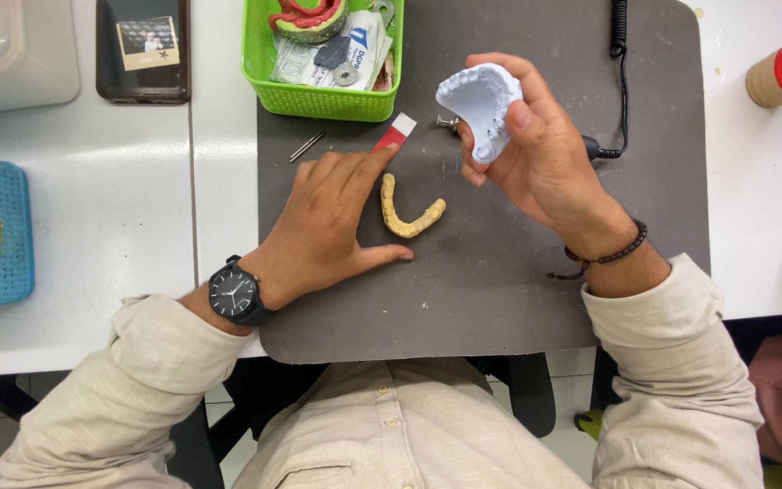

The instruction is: The person wipes a dental model with a tissue, places a red-and-white articulating film strip between the upper and lower denture models, presses the models together by hand to mark contact points, and repeatedly separates and re-seats the models while checking the tooth contacts. They then use a small hand tool on the denture teeth and re-test the fit.

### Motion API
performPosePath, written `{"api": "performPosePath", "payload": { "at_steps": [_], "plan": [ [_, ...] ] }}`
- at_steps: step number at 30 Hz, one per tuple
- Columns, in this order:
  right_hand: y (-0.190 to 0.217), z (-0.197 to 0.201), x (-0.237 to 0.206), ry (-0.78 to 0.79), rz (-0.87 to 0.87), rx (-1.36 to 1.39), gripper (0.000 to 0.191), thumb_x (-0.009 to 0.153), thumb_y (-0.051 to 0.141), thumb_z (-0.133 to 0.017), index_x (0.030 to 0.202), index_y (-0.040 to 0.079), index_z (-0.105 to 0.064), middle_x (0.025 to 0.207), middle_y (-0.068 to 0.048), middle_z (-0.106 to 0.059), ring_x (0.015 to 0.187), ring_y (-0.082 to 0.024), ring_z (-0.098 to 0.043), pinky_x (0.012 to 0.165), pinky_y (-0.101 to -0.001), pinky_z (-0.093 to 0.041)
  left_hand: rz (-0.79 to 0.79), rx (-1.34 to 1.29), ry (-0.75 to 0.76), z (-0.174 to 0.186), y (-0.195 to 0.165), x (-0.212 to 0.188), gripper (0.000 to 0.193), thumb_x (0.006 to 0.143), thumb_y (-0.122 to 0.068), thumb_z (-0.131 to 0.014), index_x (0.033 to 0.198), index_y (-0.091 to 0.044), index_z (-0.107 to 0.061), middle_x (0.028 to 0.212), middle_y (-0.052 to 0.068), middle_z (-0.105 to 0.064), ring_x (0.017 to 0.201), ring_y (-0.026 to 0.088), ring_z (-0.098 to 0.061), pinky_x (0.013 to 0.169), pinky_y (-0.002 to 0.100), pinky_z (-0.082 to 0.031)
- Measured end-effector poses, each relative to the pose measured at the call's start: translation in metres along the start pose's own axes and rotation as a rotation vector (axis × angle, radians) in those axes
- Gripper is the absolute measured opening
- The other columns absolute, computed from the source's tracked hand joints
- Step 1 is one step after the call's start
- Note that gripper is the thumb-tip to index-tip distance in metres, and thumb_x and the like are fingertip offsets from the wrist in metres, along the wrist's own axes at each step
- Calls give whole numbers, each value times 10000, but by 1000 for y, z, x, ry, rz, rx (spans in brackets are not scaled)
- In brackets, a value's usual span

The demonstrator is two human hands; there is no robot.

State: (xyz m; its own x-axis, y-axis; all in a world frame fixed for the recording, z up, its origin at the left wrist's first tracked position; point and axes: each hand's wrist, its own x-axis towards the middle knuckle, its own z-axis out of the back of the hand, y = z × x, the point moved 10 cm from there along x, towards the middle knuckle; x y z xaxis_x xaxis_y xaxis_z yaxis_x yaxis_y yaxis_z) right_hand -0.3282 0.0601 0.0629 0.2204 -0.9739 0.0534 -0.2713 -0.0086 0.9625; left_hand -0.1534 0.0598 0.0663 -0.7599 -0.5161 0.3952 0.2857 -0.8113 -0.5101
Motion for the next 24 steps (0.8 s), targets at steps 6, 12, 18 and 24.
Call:
{"api": "performPosePath", "payload": {
  "at_steps": [6, 12, 18, 24],
  "plan": [
    [11, -22, -3, 158, 132, -696, 607, 944, 321, -837, 1455, 131, -570, 1134, -51, -599, 997, -134, -593, 872, -280, -533, 15, -67, 18, -4, 11, -2, 1094, 712, -415, -947, 1531, -2, -351, 1289, 179, -613, 1150, 319, -598, 995, 439, -432],
    [13, -76, -12, 397, 371, -1216, 587, 847, 336, -859, 1374, 200, -641, 1046, -93, -557, 932, -265, -518, 848, -410, -460, 46, -194, -11, -5, 20, -3, 1177, 724, -369, -965, 1589, -41, -239, 1196, 79, -677, 1043, 217, -680, 1002, 410, -459],
    [10, -86, -12, 409, 350, -1372, 535, 884, 380, -808, 1371, 226, -650, 1037, -64, -575, 933, -265, -505, 853, -430, -403, 39, -150, -9, -9, 22, -6, 1230, 742, -356, -964, 1619, -43, -161, 1191, 78, -670, 1075, 227, -676, 1032, 445, -425],
    [8, -90, -12, 402, 374, -1467, 550, 877, 360, -800, 1392, 245, -644, 1092, -55, -591, 991, -253, -527, 903, -437, -406, 15, -108, -20, -10, 21, -6, 1251, 732, -402, -965, 1617, -46, -155, 1211, 108, -663, 1098, 258, -652, 1025, 448, -416]
  ]
}}
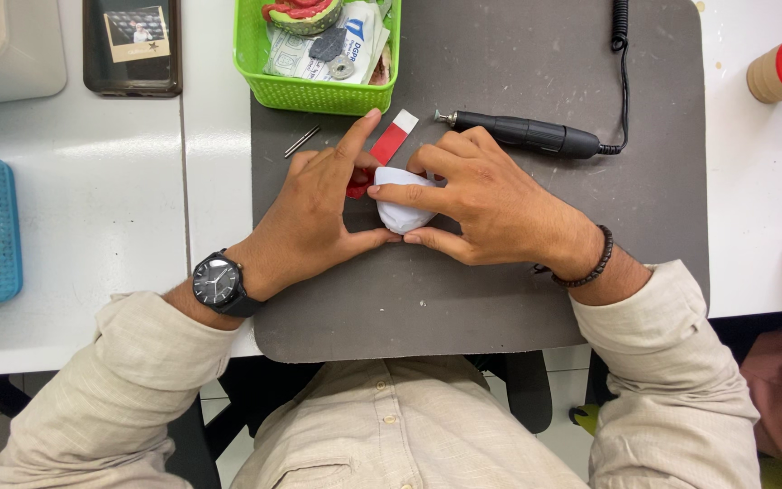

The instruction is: The person wipes a dental model with a tissue, places a red-and-white articulating film strip between the upper and lower denture models, presses the models together by hand to mark contact points, and repeatedly separates and re-seats the models while checking the tooth contacts. They then use a small hand tool on the denture teeth and re-test the fit.

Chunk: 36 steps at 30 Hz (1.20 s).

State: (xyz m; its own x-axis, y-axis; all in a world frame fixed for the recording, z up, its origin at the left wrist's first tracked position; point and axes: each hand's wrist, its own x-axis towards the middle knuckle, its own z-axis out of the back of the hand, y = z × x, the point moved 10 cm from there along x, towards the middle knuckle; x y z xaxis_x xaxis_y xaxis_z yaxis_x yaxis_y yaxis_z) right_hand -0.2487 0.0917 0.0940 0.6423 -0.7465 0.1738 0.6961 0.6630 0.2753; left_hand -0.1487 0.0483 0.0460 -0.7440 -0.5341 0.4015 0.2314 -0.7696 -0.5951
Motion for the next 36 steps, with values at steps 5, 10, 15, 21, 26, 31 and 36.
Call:
{"api": "performPosePath", "payload": {
  "at_steps": [5, 10, 15, 21, 26, 31, 36],
  "plan": [
    [-1, 0, 0, -11, -5, 5, 543, 862, 355, -807, 1369, 242, -646, 1059, -51, -578, 975, -251, -530, 881, -435, -408, 17, -13, 10, 0, 0, -1, 1185, 749, -410, -955, 1611, -52, -224, 1184, 83, -671, 1064, 237, -654, 1015, 432, -416],
    [0, 1, -1, -24, -25, 2, 571, 867, 362, -825, 1378, 214, -616, 1026, -54, -555, 917, -253, -518, 849, -429, -413, 5, 28, 17, 0, -3, 2, 1130, 743, -413, -942, 1583, -46, -280, 1169, 87, -659, 1054, 243, -635, 965, 421, -404],
    [0, 3, -1, -12, -43, 24, 642, 822, 357, -858, 1382, 185, -595, 1041, -61, -560, 908, -258, -527, 837, -423, -428, 11, 37, 50, 1, -7, 2, 1052, 752, -369, -939, 1558, -31, -353, 1173, 98, -622, 1056, 269, -606, 975, 440, -407],
    [-7, 4, -6, -30, -130, 103, 869, 645, 375, -946, 1363, 108, -537, 1140, -116, -608, 976, -316, -591, 847, -446, -487, -200, 202, -64, 19, -32, 0, 843, 753, -348, -938, 1415, -68, -498, 1354, 126, -539, 1243, 324, -530, 1055, 515, -400],
    [-28, -1, -13, -74, -294, 255, 890, 676, 307, -961, 1353, 39, -449, 1095, -160, -644, 991, -328, -677, 831, -422, -567, -480, 406, -85, 19, -62, -8, 478, 910, -211, -817, 1339, -190, -608, 1268, 61, -591, 1182, 236, -581, 1051, 464, -440],
    [-29, -12, -9, -123, -281, 253, 915, 712, 221, -949, 1406, 48, -379, 951, -167, -665, 869, -324, -690, 751, -419, -571, -557, 463, 30, 8, -71, -4, 325, 954, -158, -721, 1266, -89, -665, 1146, 58, -625, 1120, 241, -633, 974, 422, -534],
    [-35, -16, -8, -170, -285, 345, 929, 770, 157, -933, 1465, 51, -325, 869, -132, -683, 768, -281, -711, 678, -372, -579, -565, 509, 38, 7, -73, 5, 336, 921, -136, -732, 1237, -51, -653, 1134, 90, -620, 1119, 264, -635, 955, 408, -566]
  ]
}}
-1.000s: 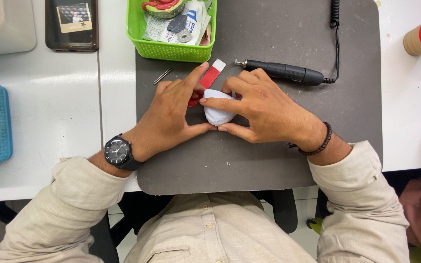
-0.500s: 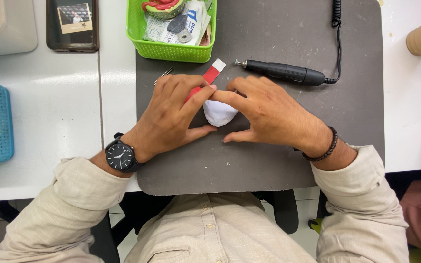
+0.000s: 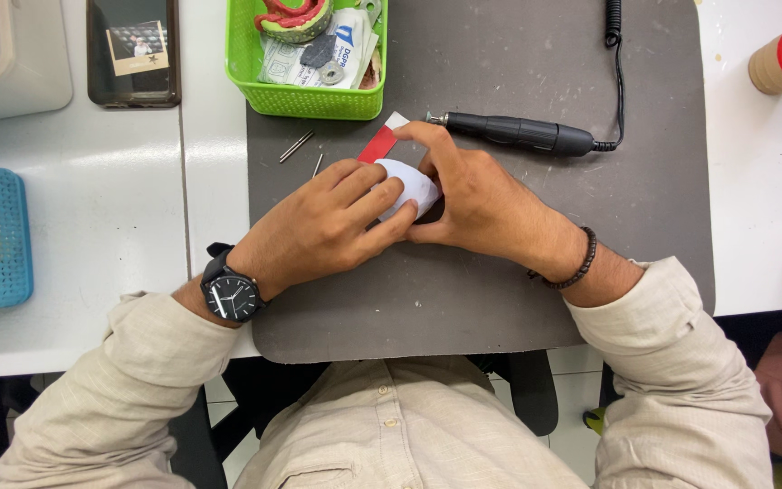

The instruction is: The person wipes a dental model with a tissue, places a red-and-white articulating film strip between the upper and lower denture models, presses the models together by hand to mark contact points, and repeatedly separates and re-seats the models while checking the tooth contacts. They then use a small hand tool on the denture teeth and re-test the fit.

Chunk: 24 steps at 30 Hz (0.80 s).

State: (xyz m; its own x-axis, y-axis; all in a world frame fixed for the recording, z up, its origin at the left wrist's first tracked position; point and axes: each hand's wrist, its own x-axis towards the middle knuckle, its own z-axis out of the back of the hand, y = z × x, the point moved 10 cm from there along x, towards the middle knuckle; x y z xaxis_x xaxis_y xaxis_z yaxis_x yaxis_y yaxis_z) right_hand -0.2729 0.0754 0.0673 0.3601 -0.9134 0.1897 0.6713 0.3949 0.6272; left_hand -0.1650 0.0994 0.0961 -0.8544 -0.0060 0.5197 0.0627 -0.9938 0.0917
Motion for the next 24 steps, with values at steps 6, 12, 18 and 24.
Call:
{"api": "performPosePath", "payload": {
  "at_steps": [6, 12, 18, 24],
  "plan": [
    [-15, 8, 1, -6, -79, 107, 990, 747, 191, -964, 1477, 49, -311, 860, -101, -695, 702, -166, -716, 622, -272, -599, 5, -6, -17, -3, 10, 1, 464, 881, -152, -778, 1295, -1, -629, 1184, 121, -619, 1123, 278, -635, 981, 368, -588],
    [0, 34, -3, -238, 77, 81, 932, 802, 216, -1008, 1464, 78, -367, 1159, -136, -654, 883, -148, -695, 760, -257, -607, 308, -375, -196, 3, 47, -4, 617, 813, -112, -870, 1331, 58, -580, 1232, 160, -608, 1126, 317, -650, 951, 381, -587],
    [47, 44, -25, -429, 398, -349, 705, 855, 206, -1009, 1362, 126, -526, 1410, -167, -493, 1182, -292, -595, 953, -390, -587, 664, -710, -455, 12, 67, -27, 565, 909, -32, -877, 1391, 21, -587, 1263, 122, -621, 1164, 222, -721, 1013, 304, -656],
    [68, 32, -32, -434, 578, -521, 576, 927, 164, -982, 1365, 130, -611, 1398, -131, -512, 1206, -307, -596, 972, -416, -609, 794, -908, -439, 3, 63, -32, 560, 858, -53, -878, 1339, 24, -602, 1273, 104, -631, 1149, 185, -716, 960, 290, -653]
  ]
}}
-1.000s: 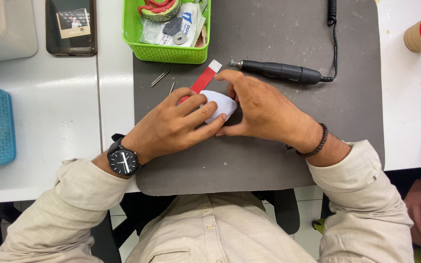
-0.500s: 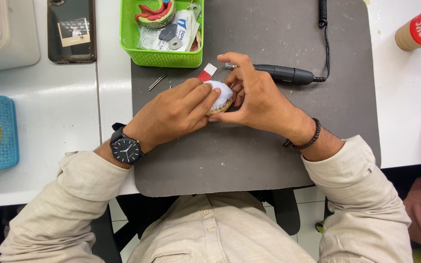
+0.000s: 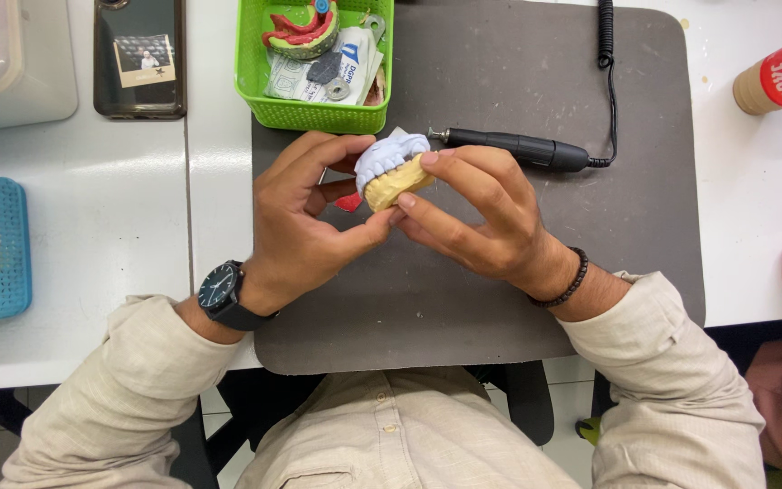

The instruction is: The person wipes a dental model with a tissue, places a red-and-white articulating film strip between the upper and lower denture models, presses the models together by hand to mark contact points, and repeatedly separates and re-seats the models while checking the tooth contacts. They then use a small hand tool on the denture teeth and re-test the fit.

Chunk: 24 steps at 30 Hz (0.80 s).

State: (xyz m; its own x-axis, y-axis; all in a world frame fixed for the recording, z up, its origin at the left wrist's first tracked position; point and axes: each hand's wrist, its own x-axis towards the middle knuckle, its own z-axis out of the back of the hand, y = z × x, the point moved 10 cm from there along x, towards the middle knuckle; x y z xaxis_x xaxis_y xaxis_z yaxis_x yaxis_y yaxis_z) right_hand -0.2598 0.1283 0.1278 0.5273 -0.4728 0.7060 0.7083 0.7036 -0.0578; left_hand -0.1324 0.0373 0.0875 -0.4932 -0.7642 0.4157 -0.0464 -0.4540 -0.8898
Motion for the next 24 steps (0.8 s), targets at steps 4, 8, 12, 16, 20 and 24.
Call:
{"api": "performPosePath", "payload": {
  "at_steps": [4, 8, 12, 16, 20, 24],
  "plan": [
    [0, 6, -4, -11, 15, 26, 593, 900, 200, -991, 1334, 139, -592, 1384, -131, -515, 1214, -323, -597, 979, -429, -612, -77, -149, 54, -2, -6, -2, 579, 905, -115, -878, 1385, 3, -577, 1339, 107, -594, 1220, 197, -681, 1059, 315, -652],
    [-3, 12, -7, -31, 6, 48, 653, 910, 227, -985, 1374, 159, -531, 1394, -131, -488, 1281, -335, -583, 1056, -429, -623, -21, -414, 119, -6, 5, -6, 397, 1050, -107, -720, 1416, -20, -591, 1397, 119, -578, 1278, 200, -636, 1076, 320, -632],
    [-4, 12, -10, -12, 2, 79, 714, 871, 272, -1009, 1377, 154, -518, 1382, -151, -496, 1271, -335, -592, 1053, -437, -627, 43, -604, 168, -14, 13, -11, 329, 1107, -66, -628, 1429, -26, -575, 1527, 166, -584, 1332, 220, -631, 1152, 341, -570],
    [-5, 12, -11, 9, -15, 101, 719, 849, 269, -1009, 1374, 169, -528, 1387, -149, -491, 1278, -338, -587, 1062, -438, -621, 24, -584, 160, -13, 13, -12, 336, 1102, -76, -654, 1423, -18, -574, 1464, 184, -587, 1346, 217, -619, 1180, 346, -553],
    [-6, 10, -11, 0, -20, 105, 722, 844, 270, -1006, 1381, 186, -532, 1391, -143, -490, 1288, -336, -578, 1081, -437, -616, 35, -563, 141, -14, 16, -11, 327, 1089, -73, -658, 1399, -5, -580, 1475, 190, -599, 1334, 223, -623, 1170, 352, -556],
    [-7, 9, -12, 20, -30, 126, 722, 856, 258, -1003, 1393, 177, -528, 1411, -157, -484, 1317, -339, -572, 1102, -455, -602, 29, -549, 132, -12, 16, -11, 329, 1085, -73, -670, 1398, -18, -586, 1435, 188, -606, 1338, 225, -626, 1169, 357, -564]
  ]
}}
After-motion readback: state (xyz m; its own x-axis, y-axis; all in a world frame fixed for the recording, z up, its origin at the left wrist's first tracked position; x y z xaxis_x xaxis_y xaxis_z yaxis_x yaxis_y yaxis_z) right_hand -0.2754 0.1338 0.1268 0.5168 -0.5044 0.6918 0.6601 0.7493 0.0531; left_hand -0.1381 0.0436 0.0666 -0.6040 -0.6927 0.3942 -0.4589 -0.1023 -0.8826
